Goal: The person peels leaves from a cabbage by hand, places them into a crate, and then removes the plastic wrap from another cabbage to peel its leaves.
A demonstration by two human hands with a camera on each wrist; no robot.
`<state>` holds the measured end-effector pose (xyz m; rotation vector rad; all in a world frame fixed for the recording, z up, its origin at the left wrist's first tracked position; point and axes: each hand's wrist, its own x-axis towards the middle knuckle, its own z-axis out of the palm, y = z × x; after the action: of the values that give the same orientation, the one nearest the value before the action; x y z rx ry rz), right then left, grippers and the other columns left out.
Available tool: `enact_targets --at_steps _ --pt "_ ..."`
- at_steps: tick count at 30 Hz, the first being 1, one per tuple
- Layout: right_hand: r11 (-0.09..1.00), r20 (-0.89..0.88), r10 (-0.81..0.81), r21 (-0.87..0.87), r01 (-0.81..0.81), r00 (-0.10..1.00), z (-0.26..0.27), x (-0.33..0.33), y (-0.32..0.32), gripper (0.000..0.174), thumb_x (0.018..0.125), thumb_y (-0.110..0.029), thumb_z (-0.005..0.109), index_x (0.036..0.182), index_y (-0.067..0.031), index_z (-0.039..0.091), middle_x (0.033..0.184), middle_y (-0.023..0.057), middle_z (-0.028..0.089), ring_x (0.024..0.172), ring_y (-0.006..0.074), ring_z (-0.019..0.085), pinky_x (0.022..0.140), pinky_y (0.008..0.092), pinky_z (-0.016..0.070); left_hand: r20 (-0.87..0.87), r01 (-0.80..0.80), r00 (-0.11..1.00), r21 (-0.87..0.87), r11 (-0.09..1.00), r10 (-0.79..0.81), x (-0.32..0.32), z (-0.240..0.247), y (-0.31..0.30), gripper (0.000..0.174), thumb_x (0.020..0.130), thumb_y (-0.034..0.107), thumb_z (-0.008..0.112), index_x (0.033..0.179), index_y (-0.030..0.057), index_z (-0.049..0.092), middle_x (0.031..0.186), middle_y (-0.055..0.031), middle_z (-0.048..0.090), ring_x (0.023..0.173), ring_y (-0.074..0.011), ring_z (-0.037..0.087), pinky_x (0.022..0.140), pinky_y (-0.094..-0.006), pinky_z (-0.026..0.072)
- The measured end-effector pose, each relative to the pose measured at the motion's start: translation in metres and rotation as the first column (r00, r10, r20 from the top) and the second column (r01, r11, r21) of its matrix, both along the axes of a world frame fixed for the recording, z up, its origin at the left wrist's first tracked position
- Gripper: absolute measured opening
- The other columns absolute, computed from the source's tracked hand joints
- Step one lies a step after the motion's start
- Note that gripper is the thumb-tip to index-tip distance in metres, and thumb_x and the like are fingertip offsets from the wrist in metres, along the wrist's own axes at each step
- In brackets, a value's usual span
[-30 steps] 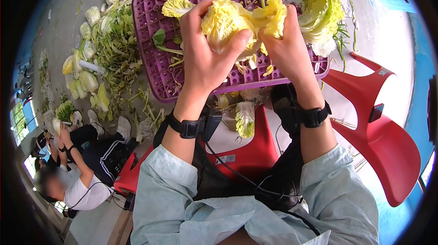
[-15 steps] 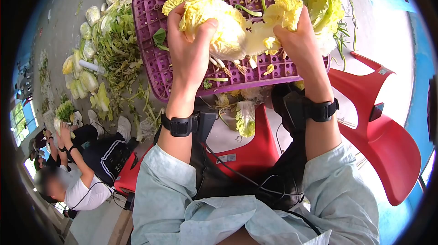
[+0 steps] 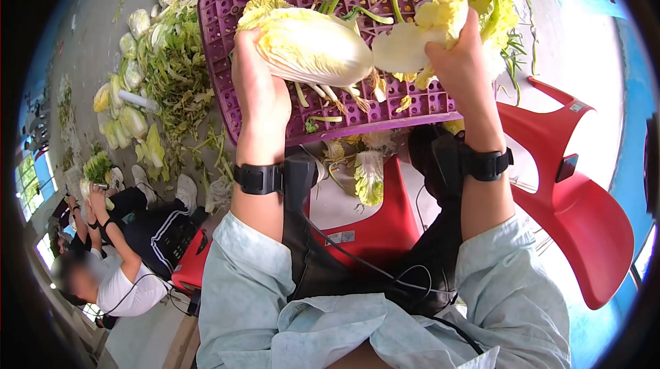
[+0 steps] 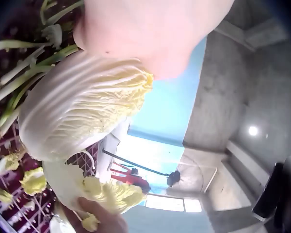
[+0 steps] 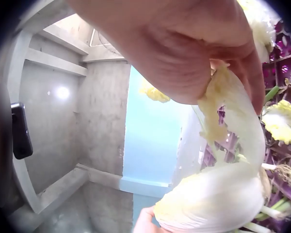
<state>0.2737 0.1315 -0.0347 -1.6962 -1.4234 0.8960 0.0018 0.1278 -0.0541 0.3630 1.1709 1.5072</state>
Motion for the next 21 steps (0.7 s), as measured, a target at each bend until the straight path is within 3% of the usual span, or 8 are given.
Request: enact_targets --at_steps 3,6,10,14,15,18,19,21 --pt "0.996 -0.164 -0.052 0.065 0.063 0.985 0.006 -0.004 0.004 0.055 0.082 0.002 0.061 0.134 0.0010 0.043 0.116 0.0183 0.064 0.105 0.0268 0.066 0.092 0.0369 0.0537 0.085 -0.025 0.996 -0.083 0.996 0.032 -0.008 -0.004 0.001 0.040 0.101 0.030 0.051 0.124 -0.0007 0.060 0.124 -0.0098 0.068 0.114 -0.0214 0.066 0.101 -0.0378 0.0505" --pt "0.972 -0.269 -0.126 0.158 0.173 0.955 0.005 -0.012 0.004 0.053 0.082 0.002 0.062 0.132 0.0022 0.043 0.116 0.0178 0.064 0.105 0.0257 0.065 0.093 0.0363 0.0532 0.157 -0.054 0.984 -0.183 0.982 0.083 -0.011 -0.007 -0.001 0.039 0.102 0.032 0.051 0.125 0.0018 0.060 0.124 -0.0093 0.068 0.114 -0.0213 0.065 0.101 -0.0383 0.0506" --pt "0.907 -0.142 -0.122 0.385 0.169 0.982 0.013 -0.014 0.006 0.047 0.086 0.003 0.060 0.130 0.0017 0.046 0.114 0.0147 0.064 0.104 0.0226 0.064 0.092 0.0346 0.0525 0.165 -0.091 0.978 -0.213 0.973 0.127 -0.011 -0.009 -0.002 0.038 0.102 0.033 0.051 0.126 0.0047 0.060 0.123 -0.0087 0.068 0.113 -0.0212 0.065 0.100 -0.0389 0.0509" --pt "0.853 -0.116 -0.195 0.469 0.227 0.974 0.033 -0.014 0.004 0.032 0.091 -0.004 0.067 0.120 0.0026 0.055 0.114 0.0125 0.065 0.100 0.0178 0.064 0.087 0.0317 0.0533 0.131 -0.078 0.986 -0.182 0.980 0.103 -0.014 -0.008 -0.003 0.039 0.101 0.032 0.052 0.127 0.0024 0.059 0.125 -0.0096 0.067 0.115 -0.0212 0.065 0.101 -0.0383 0.0504" --pt "0.910 -0.094 -0.146 0.377 0.171 0.985 0.037 -0.011 0.001 0.048 0.092 -0.010 0.071 0.131 0.0011 0.046 0.113 0.0131 0.066 0.099 0.0181 0.065 0.085 0.0319 0.0537 0.116 -0.070 0.989 -0.168 0.983 0.091 -0.012 -0.006 -0.002 0.039 0.101 0.031 0.052 0.126 0.0014 0.059 0.125 -0.0101 0.067 0.116 -0.0212 0.064 0.101 -0.0382 0.0501" --pt "0.968 -0.423 -0.137 0.135 0.212 0.896 0.027 -0.014 0.003 0.062 0.093 -0.017 0.073 0.140 0.0004 0.037 0.113 0.0138 0.066 0.099 0.0176 0.065 0.085 0.0314 0.0533 0.081 -0.025 0.996 -0.064 0.998 0.030 -0.003 0.002 -0.001 0.039 0.100 0.027 0.053 0.126 -0.0014 0.059 0.125 -0.0115 0.066 0.117 -0.0209 0.064 0.103 -0.0378 0.0491" --pt "0.988 -0.494 -0.111 0.038 0.149 0.863 0.022 -0.011 0.004 0.077 0.094 -0.025 0.074 0.151 0.0021 0.030 0.131 0.0232 0.061 0.114 0.0240 0.064 0.094 0.0339 0.0537 0.070 -0.007 0.998 -0.016 1.000 0.008 -0.001 0.004 0.000 0.039 0.100 0.026 0.054 0.126 -0.0023 0.059 0.125 -0.0120 0.066 0.118 -0.0208 0.064 0.103 -0.0377 0.0487" --pt "0.988 -0.565 -0.117 0.020 0.155 0.817 0.016 -0.019 0.005 0.086 0.095 -0.030 0.074 0.156 0.0023 0.023 0.144 0.0287 0.050 0.127 0.0298 0.059 0.101 0.0376 0.0518 0.058 0.022 0.998 0.014 1.000 -0.023 -0.001 0.006 0.000 0.043 0.098 0.024 0.052 0.130 -0.0042 0.058 0.131 -0.0134 0.065 0.123 -0.0233 0.061 0.109 -0.0393 0.0451"
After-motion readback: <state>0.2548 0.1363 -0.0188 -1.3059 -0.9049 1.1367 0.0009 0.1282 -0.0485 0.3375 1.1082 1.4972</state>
